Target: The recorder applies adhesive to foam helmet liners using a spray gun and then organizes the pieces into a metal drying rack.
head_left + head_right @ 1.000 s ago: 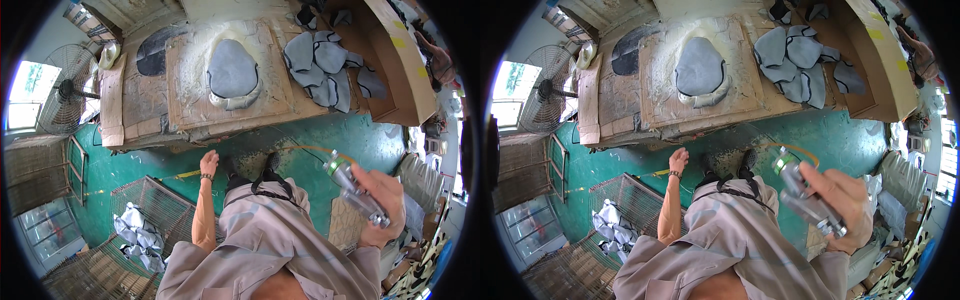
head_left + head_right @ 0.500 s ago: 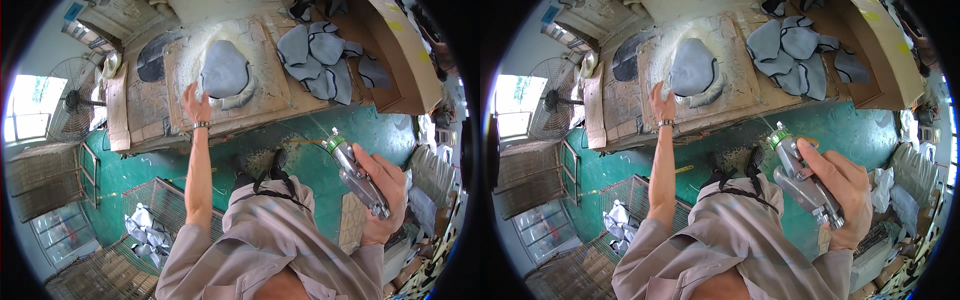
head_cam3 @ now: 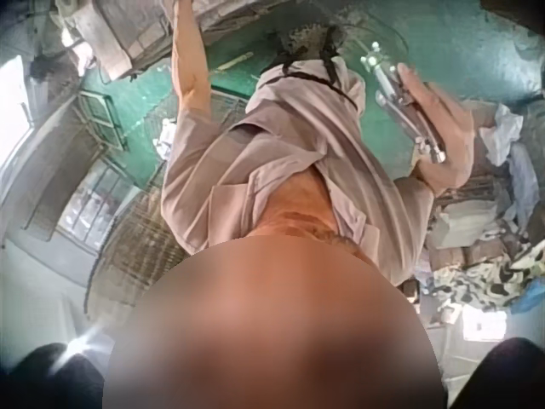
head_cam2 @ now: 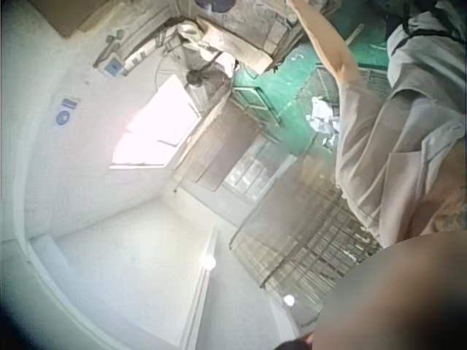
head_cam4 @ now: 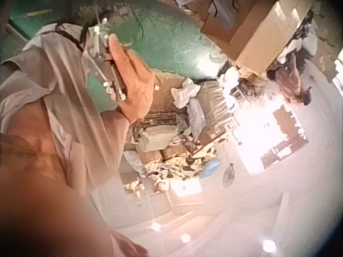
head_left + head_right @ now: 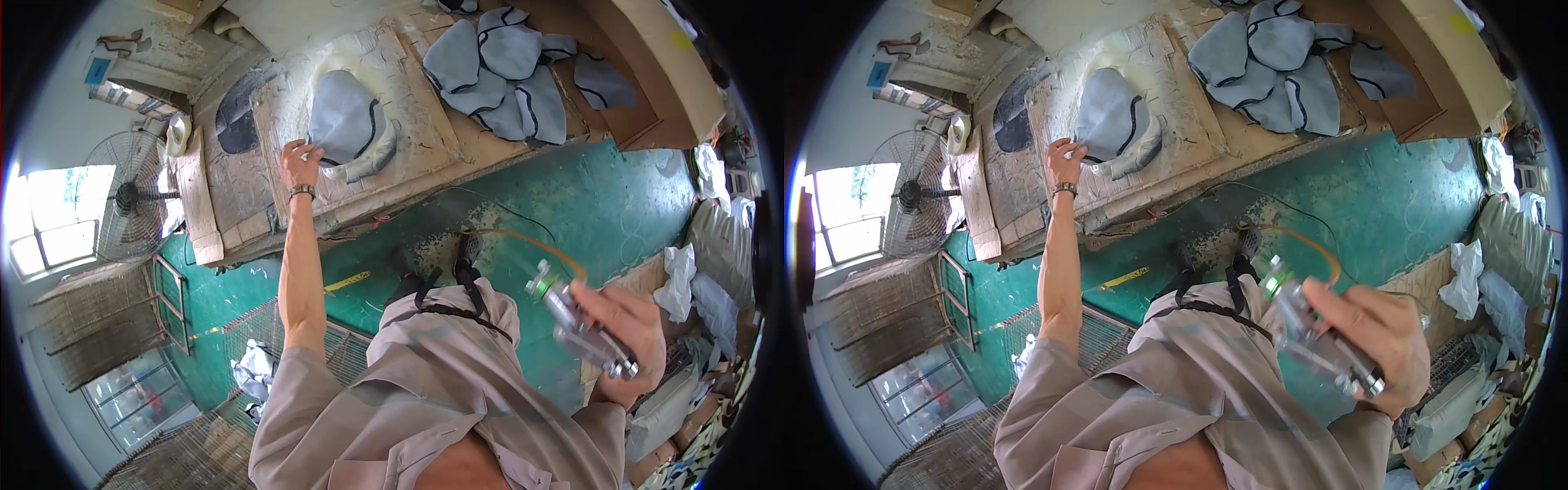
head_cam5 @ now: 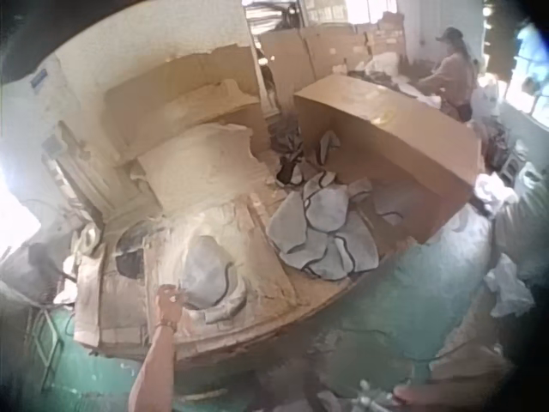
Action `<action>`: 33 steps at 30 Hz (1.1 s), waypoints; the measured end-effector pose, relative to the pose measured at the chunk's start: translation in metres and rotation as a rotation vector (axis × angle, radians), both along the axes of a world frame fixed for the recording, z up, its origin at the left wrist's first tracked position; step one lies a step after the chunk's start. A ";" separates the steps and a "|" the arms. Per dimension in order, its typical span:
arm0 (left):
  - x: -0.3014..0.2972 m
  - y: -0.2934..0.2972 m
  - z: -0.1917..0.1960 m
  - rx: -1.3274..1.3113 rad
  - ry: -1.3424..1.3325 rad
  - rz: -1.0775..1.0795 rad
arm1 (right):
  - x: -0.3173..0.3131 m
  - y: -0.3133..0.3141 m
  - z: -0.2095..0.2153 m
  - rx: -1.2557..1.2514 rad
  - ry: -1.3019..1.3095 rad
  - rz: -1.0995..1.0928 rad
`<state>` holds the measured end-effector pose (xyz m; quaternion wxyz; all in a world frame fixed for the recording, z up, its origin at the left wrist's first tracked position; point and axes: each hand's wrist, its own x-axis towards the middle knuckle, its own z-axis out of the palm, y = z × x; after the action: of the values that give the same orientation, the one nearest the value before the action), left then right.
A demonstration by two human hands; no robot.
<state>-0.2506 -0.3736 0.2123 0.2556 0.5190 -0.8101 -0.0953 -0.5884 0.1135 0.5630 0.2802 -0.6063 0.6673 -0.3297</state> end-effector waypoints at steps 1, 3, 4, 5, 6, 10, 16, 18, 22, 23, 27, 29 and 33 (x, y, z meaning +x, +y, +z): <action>-0.001 -0.004 0.008 0.015 -0.016 -0.021 | -0.001 0.004 -0.002 0.009 0.003 0.010; -0.007 -0.008 0.026 0.059 -0.081 -0.030 | 0.000 0.011 -0.009 -0.078 0.013 -0.103; -0.012 -0.010 0.037 0.073 -0.119 -0.035 | -0.002 0.014 -0.012 -0.048 0.059 -0.163; -0.019 -0.011 0.050 0.033 -0.097 -0.061 | -0.002 0.018 -0.016 -0.073 0.048 -0.203; -0.029 -0.011 0.065 -0.039 -0.126 -0.110 | -0.005 0.023 -0.017 -0.057 -0.057 -0.203; -0.101 -0.008 0.139 -0.218 -0.148 -0.217 | -0.012 0.047 -0.028 -0.017 -0.220 -0.361; -0.251 0.031 0.235 -0.393 -0.018 -0.353 | -0.019 0.083 -0.062 -0.037 -0.270 -0.464; -0.298 0.051 0.240 -0.471 0.063 -0.415 | -0.016 0.095 -0.073 -0.029 -0.276 -0.525; -0.390 0.096 0.195 -0.479 0.178 -0.490 | -0.011 0.115 -0.087 0.035 -0.253 -0.664; -0.416 0.108 0.173 -0.499 0.196 -0.481 | -0.011 0.119 -0.089 0.006 -0.246 -0.678; -0.518 0.164 0.068 -0.346 -0.344 -0.577 | -0.009 0.123 -0.092 0.115 -0.255 -0.764; -0.543 0.197 0.026 0.027 -0.310 -0.531 | -0.009 0.121 -0.091 0.079 -0.221 -0.790; -0.496 0.257 -0.006 0.315 0.103 -0.825 | -0.018 0.109 -0.081 0.012 -0.230 -0.712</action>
<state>-0.7467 -0.1163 0.2064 0.1539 0.1795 -0.9112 -0.3373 -0.6066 0.2226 0.4823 0.2248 -0.2936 0.8023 -0.4686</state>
